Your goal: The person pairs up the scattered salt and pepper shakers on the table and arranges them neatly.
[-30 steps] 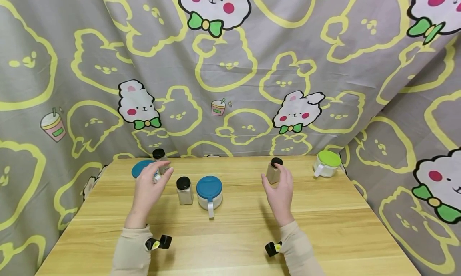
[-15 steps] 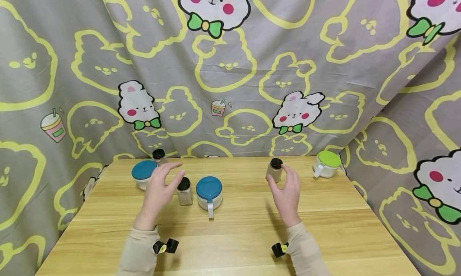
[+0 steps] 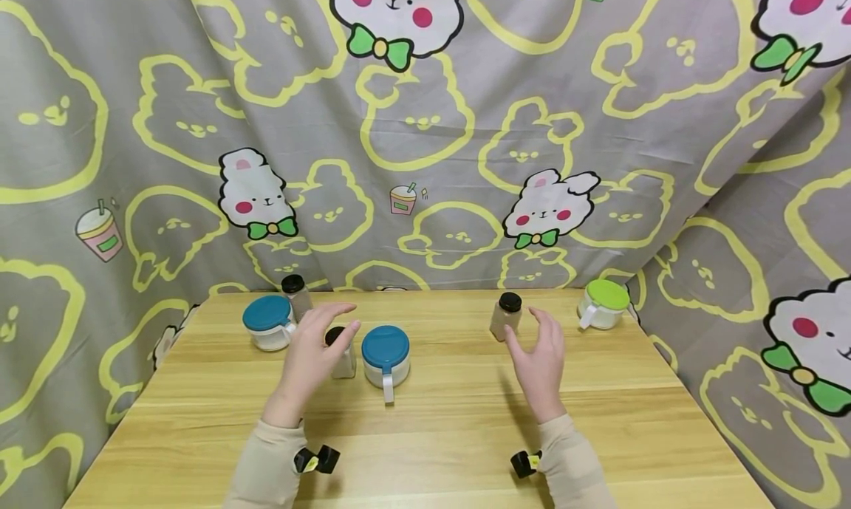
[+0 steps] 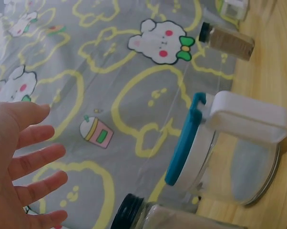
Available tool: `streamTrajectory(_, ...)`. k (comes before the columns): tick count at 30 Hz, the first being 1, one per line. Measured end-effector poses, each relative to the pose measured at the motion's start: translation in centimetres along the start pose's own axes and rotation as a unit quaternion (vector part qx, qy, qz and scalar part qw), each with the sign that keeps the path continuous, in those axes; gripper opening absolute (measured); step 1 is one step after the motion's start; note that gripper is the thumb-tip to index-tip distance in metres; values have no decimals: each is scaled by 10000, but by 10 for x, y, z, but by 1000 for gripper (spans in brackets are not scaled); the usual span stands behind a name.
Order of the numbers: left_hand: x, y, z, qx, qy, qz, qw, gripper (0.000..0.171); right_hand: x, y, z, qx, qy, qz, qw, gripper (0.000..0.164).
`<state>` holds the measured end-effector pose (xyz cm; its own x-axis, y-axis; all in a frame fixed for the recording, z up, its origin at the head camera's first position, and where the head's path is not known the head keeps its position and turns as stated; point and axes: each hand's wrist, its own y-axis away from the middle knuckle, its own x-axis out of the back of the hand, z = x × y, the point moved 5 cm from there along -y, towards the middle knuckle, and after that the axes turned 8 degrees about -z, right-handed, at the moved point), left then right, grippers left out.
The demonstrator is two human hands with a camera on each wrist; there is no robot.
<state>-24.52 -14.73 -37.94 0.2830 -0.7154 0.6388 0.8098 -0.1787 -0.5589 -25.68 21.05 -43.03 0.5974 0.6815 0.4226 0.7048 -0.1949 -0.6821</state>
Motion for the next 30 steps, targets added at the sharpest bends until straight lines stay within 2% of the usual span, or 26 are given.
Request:
streamTrajectory(4, -5, 0, 5, -118, -36, -7, 9999, 33, 3, 1, 4, -28, 68, 10, 10000, 53)
streamTrajectory(11, -17, 1, 8, -64, -42, -187, 9998, 33, 9, 2, 11, -118, 138, -55, 9998, 54)
streamTrajectory(22, -36, 1, 18, -299, -138, -427, 9985, 32, 15, 2, 25, -189, 280, -73, 9994, 53)
streamTrajectory(30, -47, 2, 28, -466, -35, -527, 9975, 30, 23, 1, 33, -299, 370, -91, 9988, 52)
